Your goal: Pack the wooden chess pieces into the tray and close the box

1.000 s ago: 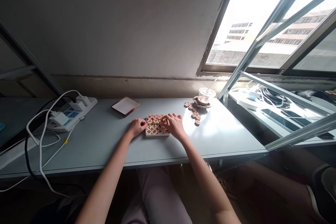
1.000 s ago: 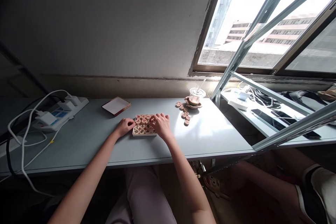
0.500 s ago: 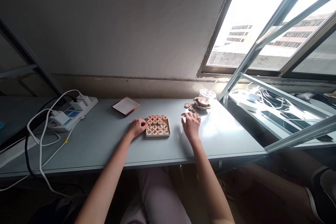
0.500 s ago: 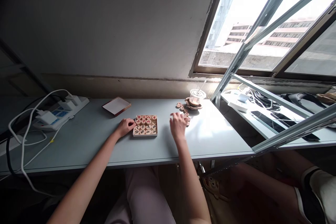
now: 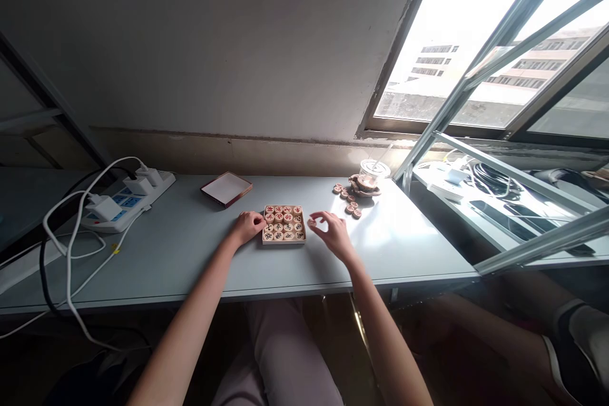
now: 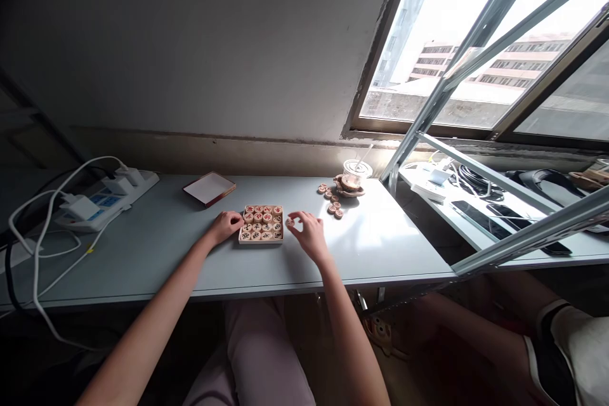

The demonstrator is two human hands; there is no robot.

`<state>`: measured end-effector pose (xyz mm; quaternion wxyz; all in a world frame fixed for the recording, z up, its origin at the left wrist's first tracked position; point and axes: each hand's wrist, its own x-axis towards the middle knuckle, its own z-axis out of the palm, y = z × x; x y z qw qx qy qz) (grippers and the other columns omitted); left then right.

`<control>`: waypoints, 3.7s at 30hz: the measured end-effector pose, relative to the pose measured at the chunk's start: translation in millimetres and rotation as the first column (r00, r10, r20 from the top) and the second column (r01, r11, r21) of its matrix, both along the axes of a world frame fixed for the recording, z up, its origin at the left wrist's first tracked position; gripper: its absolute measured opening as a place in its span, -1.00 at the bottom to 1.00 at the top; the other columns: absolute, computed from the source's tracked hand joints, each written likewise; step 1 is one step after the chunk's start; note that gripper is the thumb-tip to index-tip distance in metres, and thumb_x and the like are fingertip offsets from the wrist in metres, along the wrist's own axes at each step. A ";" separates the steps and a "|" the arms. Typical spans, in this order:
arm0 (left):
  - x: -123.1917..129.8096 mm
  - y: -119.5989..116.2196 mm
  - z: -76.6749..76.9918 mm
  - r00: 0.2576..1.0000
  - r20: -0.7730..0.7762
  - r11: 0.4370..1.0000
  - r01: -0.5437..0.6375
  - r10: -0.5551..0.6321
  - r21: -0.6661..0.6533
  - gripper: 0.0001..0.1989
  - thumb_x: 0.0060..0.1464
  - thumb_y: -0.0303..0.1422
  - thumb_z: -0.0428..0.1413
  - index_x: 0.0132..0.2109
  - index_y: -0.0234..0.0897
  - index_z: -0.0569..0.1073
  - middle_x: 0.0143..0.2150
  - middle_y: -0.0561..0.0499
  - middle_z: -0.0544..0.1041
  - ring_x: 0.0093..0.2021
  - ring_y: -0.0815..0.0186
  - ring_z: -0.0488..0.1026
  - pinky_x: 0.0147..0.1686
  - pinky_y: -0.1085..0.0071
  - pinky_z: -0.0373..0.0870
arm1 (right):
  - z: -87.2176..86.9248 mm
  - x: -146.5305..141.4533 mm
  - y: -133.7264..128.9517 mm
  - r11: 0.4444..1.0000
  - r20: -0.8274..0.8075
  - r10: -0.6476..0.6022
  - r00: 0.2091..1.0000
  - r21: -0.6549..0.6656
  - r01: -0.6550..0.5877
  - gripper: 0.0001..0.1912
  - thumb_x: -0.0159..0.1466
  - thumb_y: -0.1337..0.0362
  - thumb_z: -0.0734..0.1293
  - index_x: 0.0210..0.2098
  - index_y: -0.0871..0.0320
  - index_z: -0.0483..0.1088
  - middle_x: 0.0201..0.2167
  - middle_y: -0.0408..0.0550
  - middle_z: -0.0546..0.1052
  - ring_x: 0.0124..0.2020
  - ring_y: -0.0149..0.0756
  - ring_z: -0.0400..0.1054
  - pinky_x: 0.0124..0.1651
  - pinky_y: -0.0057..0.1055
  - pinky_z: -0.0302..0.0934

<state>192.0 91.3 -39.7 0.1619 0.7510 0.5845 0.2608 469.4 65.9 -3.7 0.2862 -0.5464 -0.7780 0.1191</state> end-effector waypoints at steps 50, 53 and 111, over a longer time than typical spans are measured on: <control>1.1 -4.8 5.8 0.999 0.038 1.000 -0.012 0.012 -0.005 -0.66 0.10 -0.29 0.00 -0.51 -0.30 0.54 -0.46 -0.06 0.55 -0.41 0.32 0.37 -0.36 0.44 0.15 | -6.8 -25.9 19.5 0.992 0.026 -0.003 1.000 0.129 -0.001 -0.70 0.38 0.24 0.13 0.03 0.07 0.36 -0.02 0.00 0.48 -0.07 -0.26 0.34 0.00 -0.28 0.10; 0.9 -5.0 5.8 0.998 0.058 1.000 -0.016 0.017 -0.021 -0.67 0.09 -0.27 0.01 -0.49 -0.30 0.56 -0.47 -0.05 0.55 -0.38 0.30 0.38 -0.36 0.44 0.15 | -8.1 35.7 34.6 0.914 0.152 -0.403 0.903 0.108 0.390 -0.64 0.33 0.30 0.13 0.08 0.15 0.33 0.14 0.13 0.36 0.13 -0.07 0.19 0.04 -0.14 0.05; -0.1 -5.8 6.0 0.999 0.054 0.999 0.001 0.001 -0.043 -0.72 0.00 -0.34 -0.02 -0.54 -0.30 0.50 -0.51 -0.03 0.50 -0.42 0.30 0.32 -0.36 0.42 0.18 | -5.9 -40.5 -3.7 0.984 0.099 0.129 0.987 0.107 -0.139 -0.79 0.33 0.10 0.24 -0.16 -0.02 0.47 -0.14 -0.07 0.52 -0.12 -0.22 0.33 -0.12 -0.28 0.06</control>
